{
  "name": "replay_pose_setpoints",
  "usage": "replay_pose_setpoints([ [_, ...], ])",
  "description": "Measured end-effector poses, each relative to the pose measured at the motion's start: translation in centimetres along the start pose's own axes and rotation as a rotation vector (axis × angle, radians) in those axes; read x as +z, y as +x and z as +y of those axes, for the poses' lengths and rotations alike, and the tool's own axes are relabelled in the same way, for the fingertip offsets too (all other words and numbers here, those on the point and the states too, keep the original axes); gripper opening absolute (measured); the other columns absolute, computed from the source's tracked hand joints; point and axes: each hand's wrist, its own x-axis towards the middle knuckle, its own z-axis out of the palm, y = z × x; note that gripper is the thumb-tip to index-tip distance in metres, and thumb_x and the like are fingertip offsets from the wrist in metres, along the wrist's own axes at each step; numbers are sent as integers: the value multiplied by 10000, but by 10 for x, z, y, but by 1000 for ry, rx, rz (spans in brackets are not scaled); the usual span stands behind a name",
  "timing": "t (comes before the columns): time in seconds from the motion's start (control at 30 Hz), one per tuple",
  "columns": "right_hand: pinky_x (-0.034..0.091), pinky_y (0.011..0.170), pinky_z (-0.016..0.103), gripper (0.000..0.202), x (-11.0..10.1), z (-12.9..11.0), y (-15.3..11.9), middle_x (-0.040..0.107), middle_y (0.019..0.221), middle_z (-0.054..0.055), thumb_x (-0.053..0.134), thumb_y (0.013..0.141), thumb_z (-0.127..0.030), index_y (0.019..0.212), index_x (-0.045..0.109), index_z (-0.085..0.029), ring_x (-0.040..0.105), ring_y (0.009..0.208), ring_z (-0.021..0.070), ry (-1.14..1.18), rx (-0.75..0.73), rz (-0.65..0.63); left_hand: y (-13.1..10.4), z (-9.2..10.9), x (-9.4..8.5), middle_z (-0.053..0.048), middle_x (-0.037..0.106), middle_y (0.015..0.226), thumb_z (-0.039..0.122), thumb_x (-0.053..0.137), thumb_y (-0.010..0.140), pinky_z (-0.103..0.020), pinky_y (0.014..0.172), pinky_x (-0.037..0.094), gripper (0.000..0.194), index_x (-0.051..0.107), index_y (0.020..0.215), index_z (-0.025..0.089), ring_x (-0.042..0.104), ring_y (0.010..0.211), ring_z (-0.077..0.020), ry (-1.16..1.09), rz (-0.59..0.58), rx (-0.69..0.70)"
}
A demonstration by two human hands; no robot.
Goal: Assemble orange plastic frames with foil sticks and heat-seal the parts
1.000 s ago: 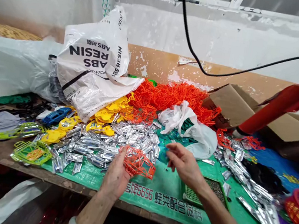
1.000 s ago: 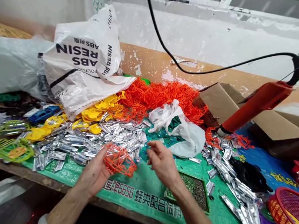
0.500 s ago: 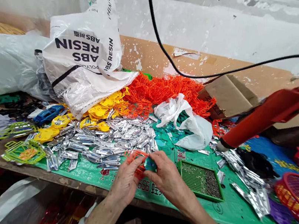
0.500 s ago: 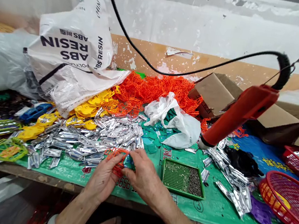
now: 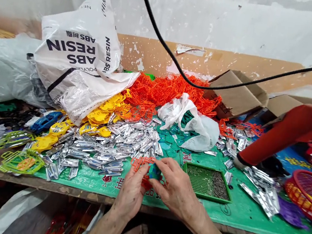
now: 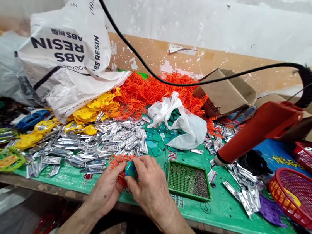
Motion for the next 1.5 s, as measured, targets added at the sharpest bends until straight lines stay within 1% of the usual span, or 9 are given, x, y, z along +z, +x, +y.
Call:
replay_pose_setpoints([
  [0.17,549,832,421,386,2,-2,-1,590,1062,115,638,808,-92,1179,574,-178,575,976,269,-31,28,-37,-2,-2,1,4,737,909,237,834,653,-183,555,505,365,673,977,189,661,697,-117,-32,47,-12],
  [0.5,530,805,375,378,6,3,-2,600,1011,69,681,787,-95,1144,617,-205,568,964,250,48,84,-11,-1,-2,2,5,739,883,227,844,648,-171,570,527,320,688,922,171,664,711,-110,-46,-18,1],
  [0.63,513,789,384,386,9,2,-4,605,1013,75,720,774,-101,1139,632,-186,547,952,260,11,104,-16,-1,-4,-2,11,730,862,224,827,678,-169,536,520,292,686,929,174,649,658,-99,-53,-29,-38],
  [0.73,478,793,408,396,11,0,-7,609,1024,82,714,770,-93,1145,635,-193,514,916,262,-65,94,15,-2,-4,-4,-16,736,907,244,799,713,-201,577,545,271,695,949,162,663,695,-120,-64,-49,-97],
  [0.8,453,769,396,344,12,-2,-8,613,982,69,720,758,-92,1076,658,-205,495,881,254,-58,96,48,-4,-4,-5,-33,742,929,246,807,698,-211,595,548,282,706,944,152,674,734,-138,-71,-52,-115],
  [0.97,421,766,380,379,15,-7,-12,592,921,39,725,708,-59,1048,656,-212,474,878,247,65,137,145,-8,-4,-5,-26,743,916,190,857,601,-236,706,555,369,717,941,157,672,788,-149,-36,-90,-78],
  [1.13,422,751,372,350,26,-5,-19,547,920,51,698,692,-20,999,645,-180,475,870,242,126,146,214,-9,-10,-4,-26,738,897,129,801,634,-263,767,529,318,708,936,164,662,808,-159,117,-152,-22],
  [1.33,449,769,396,463,37,5,-30,524,955,68,654,697,-1,1124,609,-174,488,897,252,174,106,275,-9,-18,-2,-30,729,912,163,751,686,-288,833,494,244,702,925,150,644,836,-173,274,-178,109],
  [1.5,496,808,414,529,38,-1,-36,524,1055,82,646,772,-91,1274,539,-218,518,969,256,283,152,331,-8,-18,-4,-23,726,893,161,755,680,-276,806,501,275,683,945,154,644,806,-161,253,-154,67],
])
